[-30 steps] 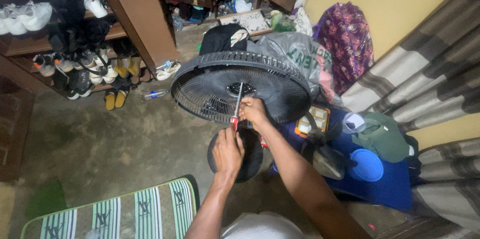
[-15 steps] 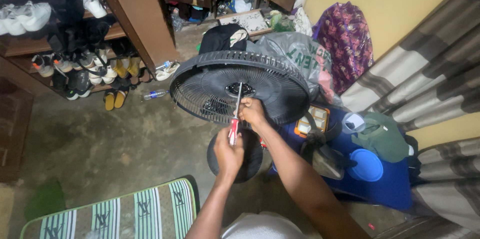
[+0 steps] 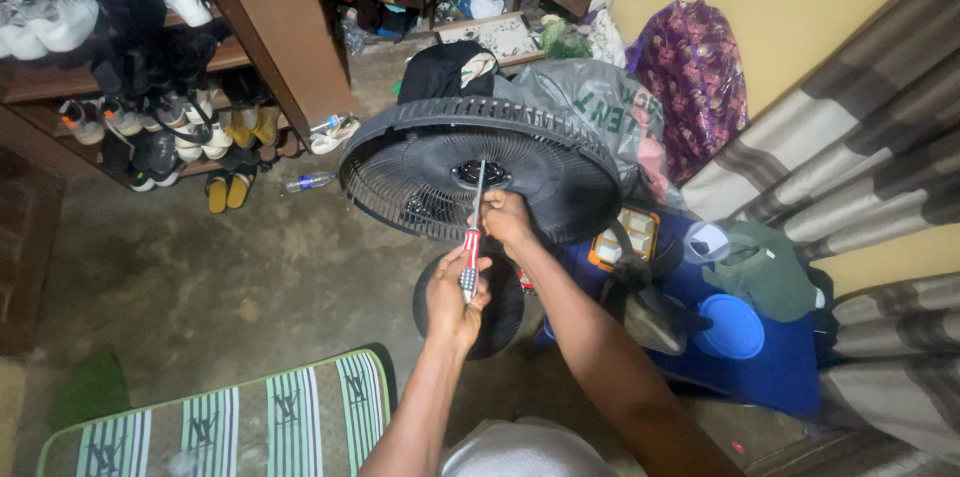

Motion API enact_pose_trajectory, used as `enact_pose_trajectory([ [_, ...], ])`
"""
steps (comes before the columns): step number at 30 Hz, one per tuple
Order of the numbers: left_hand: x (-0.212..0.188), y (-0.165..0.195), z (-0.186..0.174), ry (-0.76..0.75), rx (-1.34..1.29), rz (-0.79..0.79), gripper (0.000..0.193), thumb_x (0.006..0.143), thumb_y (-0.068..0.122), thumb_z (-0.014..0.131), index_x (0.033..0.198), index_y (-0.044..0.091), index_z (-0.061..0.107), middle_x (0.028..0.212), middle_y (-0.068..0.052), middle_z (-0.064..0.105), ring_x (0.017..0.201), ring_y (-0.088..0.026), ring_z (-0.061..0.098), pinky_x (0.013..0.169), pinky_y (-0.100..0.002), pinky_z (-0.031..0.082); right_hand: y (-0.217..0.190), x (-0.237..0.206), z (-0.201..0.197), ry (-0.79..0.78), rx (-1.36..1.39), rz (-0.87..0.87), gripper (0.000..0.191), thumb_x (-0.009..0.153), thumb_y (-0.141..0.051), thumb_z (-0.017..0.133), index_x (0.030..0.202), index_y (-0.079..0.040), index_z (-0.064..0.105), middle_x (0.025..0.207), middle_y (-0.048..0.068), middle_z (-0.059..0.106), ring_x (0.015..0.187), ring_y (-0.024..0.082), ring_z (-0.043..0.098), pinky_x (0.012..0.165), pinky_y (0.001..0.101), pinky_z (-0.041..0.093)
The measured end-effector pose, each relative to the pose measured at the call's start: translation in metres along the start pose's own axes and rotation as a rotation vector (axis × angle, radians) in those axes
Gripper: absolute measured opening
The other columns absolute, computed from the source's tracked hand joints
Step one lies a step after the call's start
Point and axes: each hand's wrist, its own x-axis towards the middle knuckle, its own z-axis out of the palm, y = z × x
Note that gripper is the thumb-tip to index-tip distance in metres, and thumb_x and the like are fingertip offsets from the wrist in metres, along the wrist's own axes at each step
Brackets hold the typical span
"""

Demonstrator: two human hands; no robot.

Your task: The person uses a screwdriver to remove the front grille of a standing fan, then unscrews the central hub nut to detach the fan blade. The blade is removed and set aside while the person continues to loosen the hub nut.

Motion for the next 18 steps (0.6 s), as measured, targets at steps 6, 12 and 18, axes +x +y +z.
enact_pose_trajectory([
  [6,0.005,0.008,0.012,-0.071,-0.204,-0.14,0.022,0.097,0.021,0.052,0.114,0.007,0.06,0.086,-0.019,0.07,0.051,-0.017,0.056,0.042,-0.027,0.041,0.008,0.004,0.001,0.019,0.027,-0.045,0.013,0.095,0.004,0.056,0.098,0.0,0.068,0.084,0.008,0.071,0.071,0.014,0.067,0.062,0.0276,0.054],
  [12,0.006,0.011,0.013,-0.057,0.123,0.087,0.016,0.094,0.014,0.066,0.105,0.005,0.059,0.086,-0.016,0.071,0.049,-0.012,0.051,0.036,-0.024,0.034,0.003,0.002,0.003,0.052,-0.048,0.002,0.011,0.098,-0.001,0.057,0.101,-0.001,0.068,0.084,0.006,0.071,0.069,0.014,0.063,0.058,0.0293,0.048],
  [18,0.008,0.001,0.009,0.039,0.464,0.25,0.018,0.09,0.004,0.069,0.106,0.0,0.062,0.082,-0.009,0.066,0.055,-0.014,0.06,0.04,-0.027,0.043,0.004,0.0,0.005,0.03,0.004,-0.013,0.009,0.098,-0.001,0.057,0.1,0.001,0.066,0.081,0.008,0.072,0.07,0.015,0.068,0.064,0.0289,0.055],
])
